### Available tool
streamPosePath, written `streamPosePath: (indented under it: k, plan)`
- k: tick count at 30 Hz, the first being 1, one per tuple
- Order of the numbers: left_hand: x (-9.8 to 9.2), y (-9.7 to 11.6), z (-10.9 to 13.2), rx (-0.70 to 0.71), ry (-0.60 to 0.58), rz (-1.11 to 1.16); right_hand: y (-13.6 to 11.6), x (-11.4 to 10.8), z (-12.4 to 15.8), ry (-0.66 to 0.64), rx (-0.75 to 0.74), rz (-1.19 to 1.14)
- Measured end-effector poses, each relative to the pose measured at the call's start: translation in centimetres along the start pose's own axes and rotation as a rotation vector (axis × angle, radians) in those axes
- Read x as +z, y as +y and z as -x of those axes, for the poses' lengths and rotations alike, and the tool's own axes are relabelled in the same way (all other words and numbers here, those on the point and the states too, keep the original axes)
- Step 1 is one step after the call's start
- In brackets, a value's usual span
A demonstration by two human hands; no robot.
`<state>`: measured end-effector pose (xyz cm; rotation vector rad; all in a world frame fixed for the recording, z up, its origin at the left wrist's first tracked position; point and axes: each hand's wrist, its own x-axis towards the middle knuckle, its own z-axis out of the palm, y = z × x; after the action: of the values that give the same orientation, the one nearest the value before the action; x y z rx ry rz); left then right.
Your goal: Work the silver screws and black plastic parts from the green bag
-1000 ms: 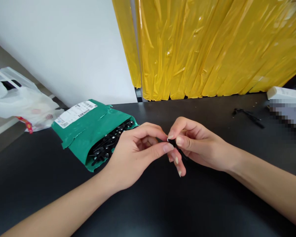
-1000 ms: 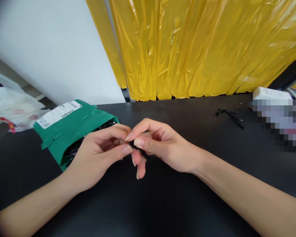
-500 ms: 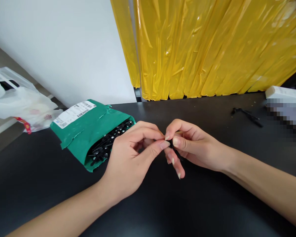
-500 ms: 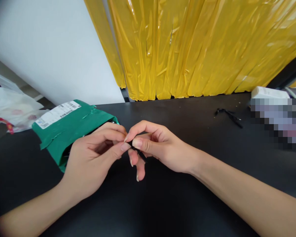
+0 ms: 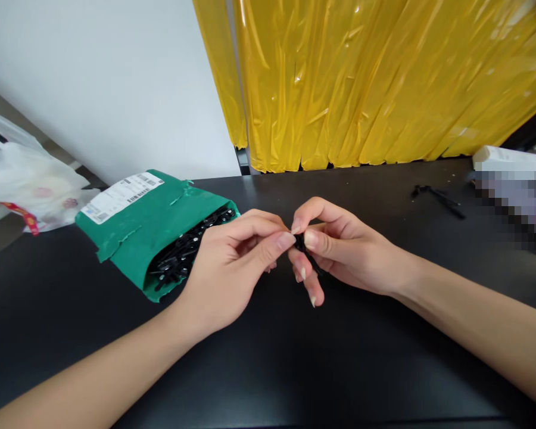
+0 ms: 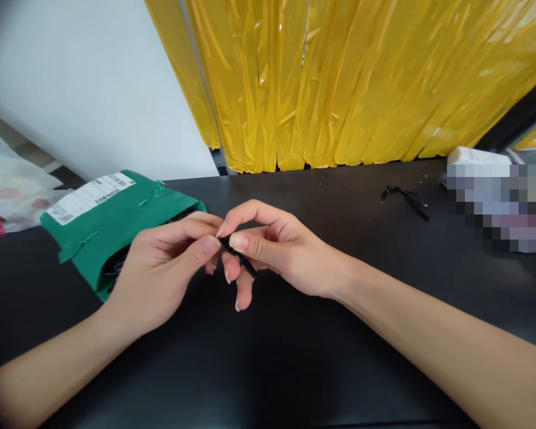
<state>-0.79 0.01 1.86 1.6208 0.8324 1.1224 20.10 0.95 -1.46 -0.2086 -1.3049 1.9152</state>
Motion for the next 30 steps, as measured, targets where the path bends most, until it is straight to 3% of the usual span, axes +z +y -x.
streamPosePath:
  k: [4,10,14,18,21,25,30]
  plan:
    - [0.7,0.2,0.6,-0.002,0.081,-0.041,0.4,-0.1,-0.1,-0.003,-0.016,-0.007]
    - [0.6,-0.8,0.7,-0.161,-0.012,0.311,0.3,-0.1,-0.2,-0.014,-0.044,-0.004]
    - [0.2,-1.3,0.4,-0.137,0.041,0.176,0.1,0.0,-0.2,0.003,-0.054,0.001]
    - [0.7,-0.6,0.4,0.0,0.109,-0.061,0.3,-0.1,-0.1,0.002,-0.052,0.001]
    - [0.9,-0.4,0.6,-0.002,0.124,-0.002,0.4,-0.1,0.0,0.011,-0.019,0.0]
    - [0.6,-1.3,0.9,-0.123,0.062,0.199,0.3,0.1,0.0,0.016,-0.019,-0.005]
    - [0.7,-1.2,0.9,-0.077,0.089,0.057,0.1,0.3,-0.1,0.024,-0.015,-0.004]
